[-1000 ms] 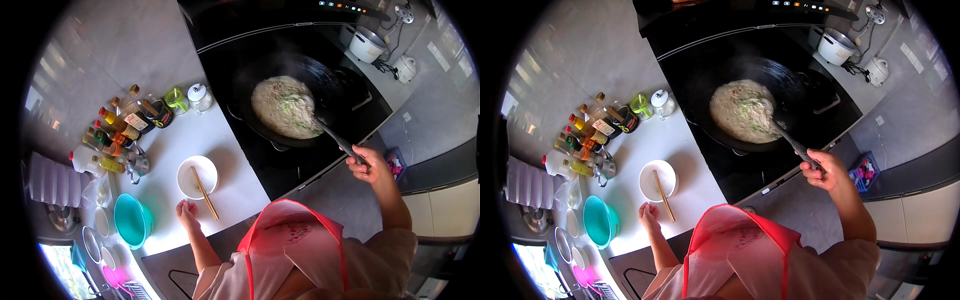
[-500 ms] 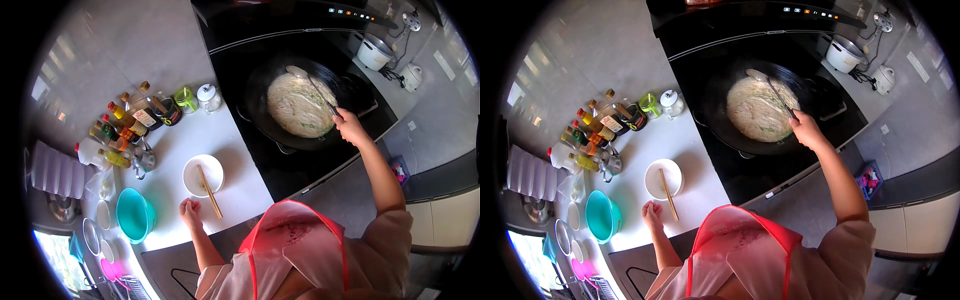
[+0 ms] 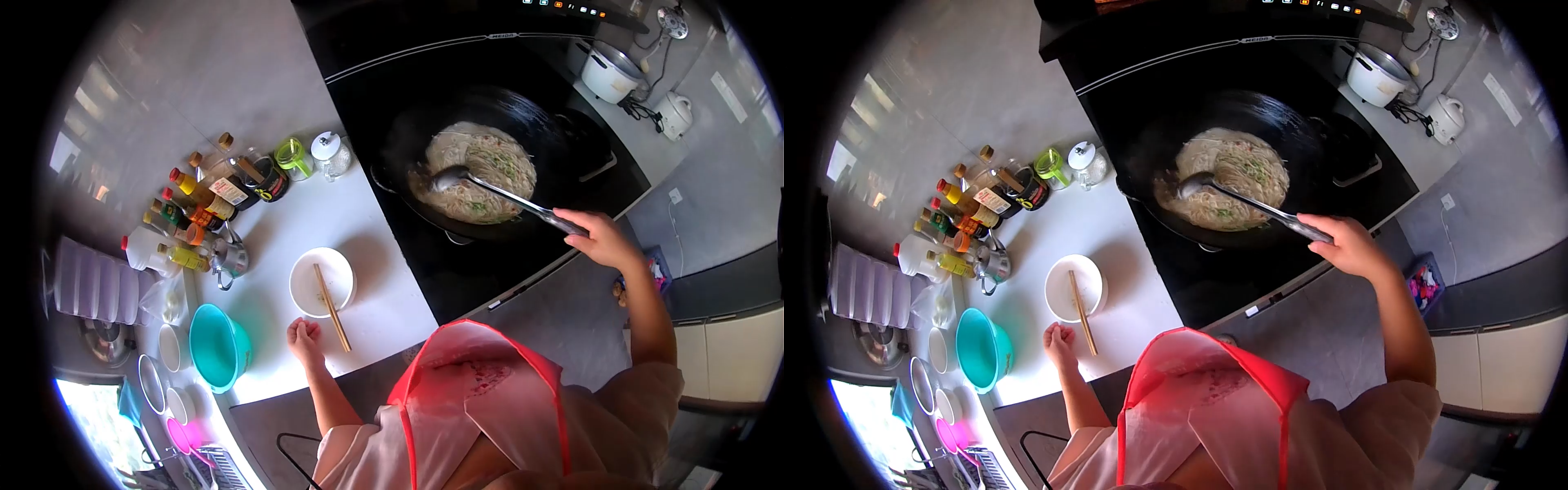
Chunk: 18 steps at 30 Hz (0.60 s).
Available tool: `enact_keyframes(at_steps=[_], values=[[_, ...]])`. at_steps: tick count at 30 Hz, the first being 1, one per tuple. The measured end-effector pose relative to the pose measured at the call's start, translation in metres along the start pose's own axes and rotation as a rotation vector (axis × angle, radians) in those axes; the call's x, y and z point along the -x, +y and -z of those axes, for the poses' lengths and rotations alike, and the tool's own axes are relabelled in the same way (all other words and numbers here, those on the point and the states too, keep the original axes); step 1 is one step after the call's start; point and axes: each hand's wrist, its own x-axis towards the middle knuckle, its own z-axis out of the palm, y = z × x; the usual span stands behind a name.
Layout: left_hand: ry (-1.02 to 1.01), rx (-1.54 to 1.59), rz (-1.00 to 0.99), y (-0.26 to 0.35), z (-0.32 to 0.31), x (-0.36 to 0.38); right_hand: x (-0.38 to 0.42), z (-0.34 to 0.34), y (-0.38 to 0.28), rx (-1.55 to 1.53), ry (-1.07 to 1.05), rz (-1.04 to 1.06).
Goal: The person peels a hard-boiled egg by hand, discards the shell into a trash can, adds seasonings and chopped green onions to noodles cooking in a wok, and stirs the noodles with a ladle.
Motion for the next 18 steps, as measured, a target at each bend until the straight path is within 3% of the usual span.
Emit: enact_keyframes(at_steps=[3, 8, 10, 11, 15, 17, 18], values=[[0.003, 0.002, -0.01, -0.004, 0.002, -0.004, 0.024, 0.013, 0.01, 0.053, 0.139, 0.194], [0.023, -0.015, -0.023, -0.002, 0.0, -0.002, 0.057, 0.037, 0.025, 0.178, 0.266, 0.087], [0.036, -0.019, -0.037, -0.002, -0.002, -0.001, 0.067, 0.046, 0.04, 0.673, 0.421, 0.215], [0.038, -0.018, -0.037, -0.002, -0.002, -0.001, 0.07, 0.05, 0.042, 0.77, 0.475, 0.273], [0.046, -0.019, -0.059, -0.004, -0.005, 0.001, 0.091, 0.061, 0.049, 0.67, 0.494, 0.136], [0.058, -0.022, -0.064, -0.005, -0.004, 0.002, 0.103, 0.071, 0.062, 0.155, 0.411, 0.027], [0.058, -0.033, -0.068, -0.007, -0.003, -0.001, 0.107, 0.074, 0.069, 0.155, 0.408, 0.03]])
